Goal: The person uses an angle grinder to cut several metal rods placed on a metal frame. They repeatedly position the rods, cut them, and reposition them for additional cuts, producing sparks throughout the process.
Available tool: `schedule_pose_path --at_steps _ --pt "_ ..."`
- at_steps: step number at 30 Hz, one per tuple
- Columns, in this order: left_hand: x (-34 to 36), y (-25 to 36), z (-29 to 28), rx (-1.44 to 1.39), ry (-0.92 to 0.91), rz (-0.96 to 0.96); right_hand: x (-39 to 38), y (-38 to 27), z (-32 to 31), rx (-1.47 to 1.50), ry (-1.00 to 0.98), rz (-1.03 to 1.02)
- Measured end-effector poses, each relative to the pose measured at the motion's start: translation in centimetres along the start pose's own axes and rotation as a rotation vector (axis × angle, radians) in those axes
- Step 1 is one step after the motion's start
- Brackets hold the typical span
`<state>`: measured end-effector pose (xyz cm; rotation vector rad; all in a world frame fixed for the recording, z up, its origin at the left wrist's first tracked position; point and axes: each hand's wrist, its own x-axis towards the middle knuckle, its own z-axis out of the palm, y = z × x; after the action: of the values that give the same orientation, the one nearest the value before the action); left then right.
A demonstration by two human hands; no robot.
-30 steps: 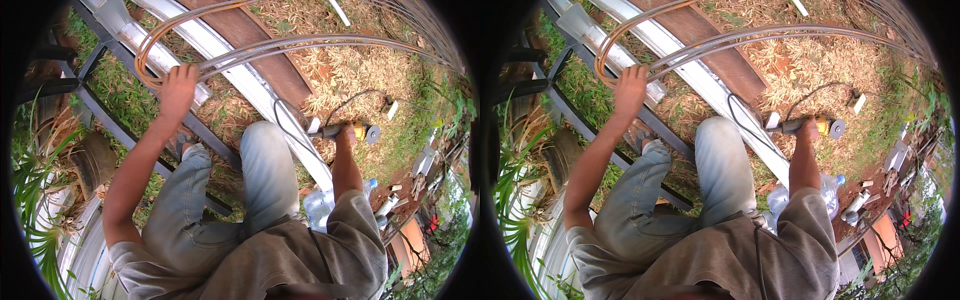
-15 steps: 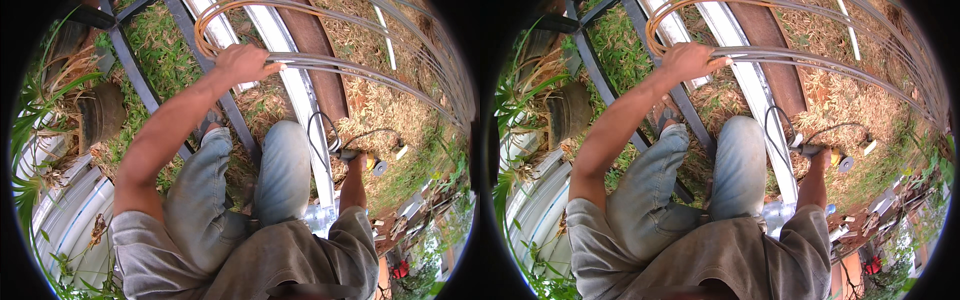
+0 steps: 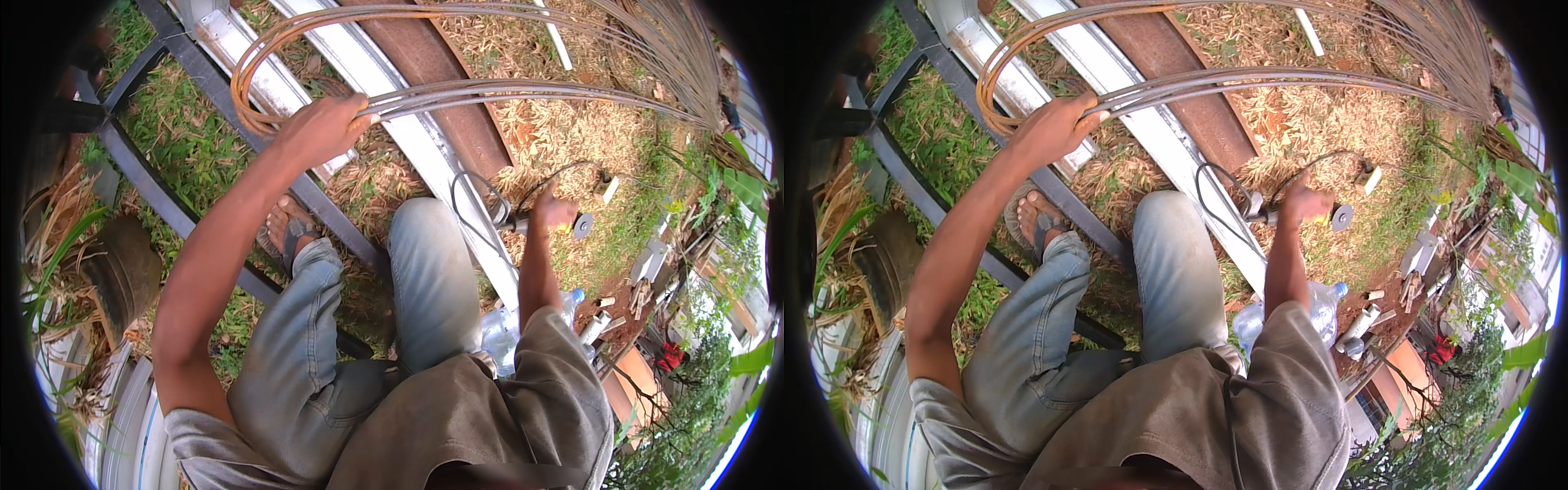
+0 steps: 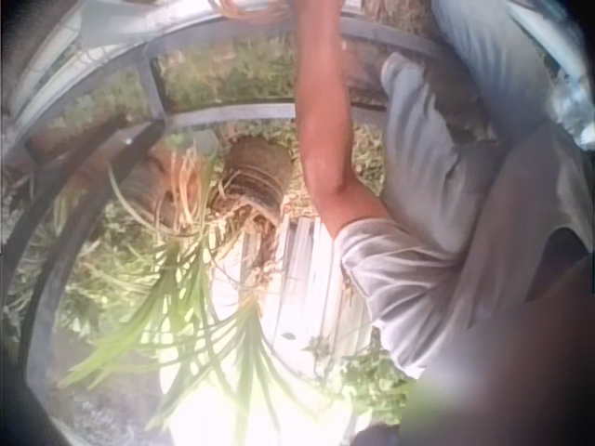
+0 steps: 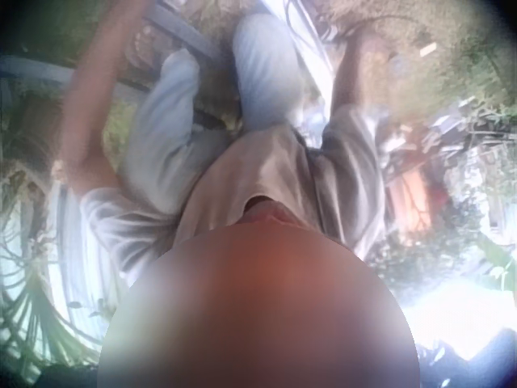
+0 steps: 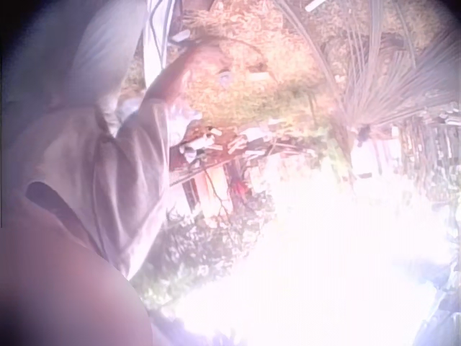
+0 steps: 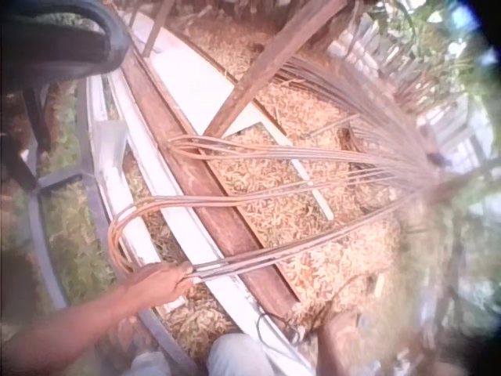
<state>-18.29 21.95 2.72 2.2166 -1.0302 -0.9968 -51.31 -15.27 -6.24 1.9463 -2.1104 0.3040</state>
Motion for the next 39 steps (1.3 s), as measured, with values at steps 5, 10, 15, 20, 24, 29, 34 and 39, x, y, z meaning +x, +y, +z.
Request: schedule_pose_path --at_steps 5,10,15,20,24,29,34,39 --pt "-0.4 -0.4 1.8 0.053 0.228 0.149 -10.0 -15.7 -11.9 0.598 -0.263 -1.581" --pt "-0.6 -0.1 1.3 0.073 0.108 -0.012 -12.9 -22.5 -15.7 0.866 -0.401 -1.794" --pt "-1.0 -0.2 0.9 0.044 0.198 0.050 -11.7 -22.7 -14.6 0.818 -0.427 -1.883" --pt "-1.1 -0.7 2.4 0.507 0.543 0.246 -12.1 -22.7 -14.1 0.703 -0.335 -1.956" --pt "-1.5 -0.6 4.8 0.527 0.593 0.160 -13.3 -21.7 -14.1 0.745 -0.344 -1.835" --pt "-1.1 -0.8 5.6 0.555 0.374 0.022 -13.8 -20.1 -14.3 0.596 -0.203 -1.789" --pt "-0.5 -0.6 4.8 0.503 0.341 0.024 -11.6 -9.1 -12.8 0.680 -0.324 -1.161" --pt "-0.7 -0.1 4.2 0.473 0.258 -0.004 -5.4 7.6 -7.7 0.504 -0.192 -0.294"
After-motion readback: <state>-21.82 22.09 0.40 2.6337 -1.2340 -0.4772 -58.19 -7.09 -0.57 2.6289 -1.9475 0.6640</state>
